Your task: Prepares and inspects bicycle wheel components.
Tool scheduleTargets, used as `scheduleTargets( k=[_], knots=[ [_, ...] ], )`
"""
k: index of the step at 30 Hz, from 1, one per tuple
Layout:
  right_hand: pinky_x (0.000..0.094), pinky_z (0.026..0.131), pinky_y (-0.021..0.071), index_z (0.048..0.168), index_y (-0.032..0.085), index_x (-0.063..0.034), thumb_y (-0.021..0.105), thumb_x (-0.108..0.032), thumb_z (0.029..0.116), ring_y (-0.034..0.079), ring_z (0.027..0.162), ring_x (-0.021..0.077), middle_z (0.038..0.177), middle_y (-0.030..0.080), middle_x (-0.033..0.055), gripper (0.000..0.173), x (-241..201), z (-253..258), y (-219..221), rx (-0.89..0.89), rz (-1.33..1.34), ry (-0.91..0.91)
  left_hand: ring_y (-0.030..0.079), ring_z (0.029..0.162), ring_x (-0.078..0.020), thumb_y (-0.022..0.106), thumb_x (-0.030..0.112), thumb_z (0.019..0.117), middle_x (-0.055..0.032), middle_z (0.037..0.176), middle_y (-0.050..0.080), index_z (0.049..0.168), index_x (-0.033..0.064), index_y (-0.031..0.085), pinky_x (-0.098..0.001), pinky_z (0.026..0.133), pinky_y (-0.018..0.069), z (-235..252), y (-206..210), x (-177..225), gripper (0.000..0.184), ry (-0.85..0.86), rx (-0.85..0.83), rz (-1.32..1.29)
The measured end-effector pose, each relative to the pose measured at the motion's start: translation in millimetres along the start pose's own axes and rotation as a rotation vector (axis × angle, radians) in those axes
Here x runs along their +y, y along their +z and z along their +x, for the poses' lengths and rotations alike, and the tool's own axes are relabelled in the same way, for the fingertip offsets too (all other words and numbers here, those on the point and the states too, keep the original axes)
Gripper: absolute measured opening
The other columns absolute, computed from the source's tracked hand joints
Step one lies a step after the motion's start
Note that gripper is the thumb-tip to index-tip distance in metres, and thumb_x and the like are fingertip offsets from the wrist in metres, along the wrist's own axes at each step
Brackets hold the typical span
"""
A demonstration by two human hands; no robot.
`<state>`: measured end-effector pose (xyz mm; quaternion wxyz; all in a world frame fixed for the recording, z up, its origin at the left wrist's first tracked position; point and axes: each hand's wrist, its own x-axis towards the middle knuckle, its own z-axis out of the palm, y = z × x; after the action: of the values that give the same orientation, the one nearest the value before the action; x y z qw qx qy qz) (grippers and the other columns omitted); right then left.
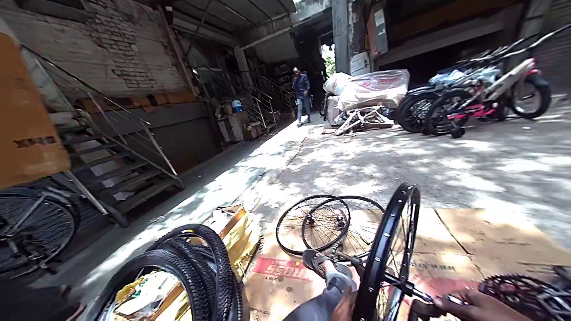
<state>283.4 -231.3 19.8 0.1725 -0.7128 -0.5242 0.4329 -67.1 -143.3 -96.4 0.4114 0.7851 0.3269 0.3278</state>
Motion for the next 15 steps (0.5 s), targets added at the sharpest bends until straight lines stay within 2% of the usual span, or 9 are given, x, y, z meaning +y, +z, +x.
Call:
scheduleTargets(
  k=[1, 4, 6, 8, 9, 10, 12, 13, 15],
  knots=[
    [0.0476, 0.064, 0.0530, 0.091, 0.071, -0.0046, 0.065, -0.064, 0.0913, 0.061, 0.060, 0.0221, 0.069, 0.064, 0.0093, 0.060, 6, 4, 1, 0.010, 0.026, 0.006, 0.050, 0.141, -0.0228, 0.064, 0.030, 0.0996, -0.0182, 0.150, 0.053, 0.143, -0.0009, 0.055, -0.0393, 0.119, 0.0399, -14, 5, -5, 0.054, -0.011, 0.035, -0.031],
    [0.0448, 0.060, 0.0527, 0.086, 0.068, -0.0074, 0.065, -0.067, 0.0898, 0.061, 0.057, 0.0216, 0.064, 0.063, 0.0081, 0.060, 10, 5, 3, 0.041, 0.073, 0.003, 0.059, 0.130, -0.0187, 0.060, 0.022, 0.1022, -0.0164, 0.140, 0.061, 0.142, -0.0020, 0.056, -0.0382, 0.114, 0.0456, -38, -7, 40, 0.047, -0.170, 0.062, -0.153],
    [0.0435, 0.058, 0.0524, 0.085, 0.067, -0.0087, 0.064, -0.067, 0.0902, 0.061, 0.055, 0.0209, 0.063, 0.063, 0.0076, 0.059, 9, 3, 3, 0.057, 0.099, 0.004, 0.063, 0.122, -0.0165, 0.055, 0.012, 0.1032, -0.0169, 0.134, 0.064, 0.139, -0.0065, 0.054, -0.0357, 0.108, 0.0501, -33, -16, 66, 0.041, -0.161, 0.090, -0.353],
    [0.0409, 0.057, 0.0521, 0.087, 0.066, -0.0083, 0.062, -0.062, 0.0944, 0.060, 0.054, 0.0191, 0.062, 0.062, 0.0066, 0.054, 6, 2, 2, 0.064, 0.144, 0.001, 0.060, 0.125, -0.0155, 0.047, 0.013, 0.1043, -0.0181, 0.138, 0.061, 0.139, -0.0107, 0.051, -0.0347, 0.110, 0.0470, -12, -33, 106, 0.043, -0.076, 0.079, -0.462],
    [0.0396, 0.058, 0.0522, 0.087, 0.066, -0.0080, 0.062, -0.060, 0.0962, 0.060, 0.054, 0.0182, 0.063, 0.062, 0.0060, 0.052, 4, 1, 3, 0.069, 0.168, 0.002, 0.058, 0.125, -0.0144, 0.045, 0.019, 0.1055, -0.0169, 0.138, 0.060, 0.140, -0.0106, 0.050, -0.0342, 0.110, 0.0461, 1, -43, 129, 0.045, -0.024, 0.060, -0.517],
    [0.0383, 0.057, 0.0524, 0.087, 0.066, -0.0079, 0.061, -0.058, 0.0974, 0.060, 0.053, 0.0173, 0.062, 0.063, 0.0056, 0.051, 2, 1, 4, 0.079, 0.185, 0.000, 0.057, 0.127, -0.0134, 0.046, 0.033, 0.1062, -0.0155, 0.141, 0.058, 0.143, -0.0095, 0.047, -0.0340, 0.110, 0.0456, 17, -51, 147, 0.056, 0.033, 0.028, -0.593],
    [0.0369, 0.056, 0.0524, 0.088, 0.066, -0.0079, 0.061, -0.055, 0.0985, 0.060, 0.052, 0.0161, 0.063, 0.063, 0.0049, 0.049, -1, -1, 3, 0.094, 0.200, 0.009, 0.056, 0.130, -0.0168, 0.050, 0.073, 0.0933, -0.0143, 0.143, 0.057, 0.147, -0.0047, 0.044, -0.0383, 0.112, 0.0446, 41, -64, 186, 0.095, 0.068, -0.008, -0.773],
    [0.0365, 0.057, 0.0523, 0.089, 0.066, -0.0080, 0.061, -0.055, 0.0989, 0.059, 0.052, 0.0155, 0.063, 0.063, 0.0045, 0.048, -2, -2, 4, 0.096, 0.200, 0.013, 0.055, 0.132, -0.0201, 0.053, 0.080, 0.0862, -0.0155, 0.144, 0.056, 0.150, -0.0025, 0.042, -0.0405, 0.114, 0.0434, 51, -68, 200, 0.105, 0.076, -0.031, -0.830],
    [0.0359, 0.057, 0.0509, 0.088, 0.065, -0.0084, 0.060, -0.055, 0.0991, 0.058, 0.052, 0.0146, 0.062, 0.062, 0.0033, 0.048, -3, -4, 4, 0.099, 0.199, 0.016, 0.049, 0.139, -0.0258, 0.065, 0.074, 0.0831, -0.0167, 0.150, 0.051, 0.154, 0.0036, 0.039, -0.0440, 0.119, 0.0368, 68, -73, 213, 0.103, 0.130, -0.150, -0.885]
  ],
)
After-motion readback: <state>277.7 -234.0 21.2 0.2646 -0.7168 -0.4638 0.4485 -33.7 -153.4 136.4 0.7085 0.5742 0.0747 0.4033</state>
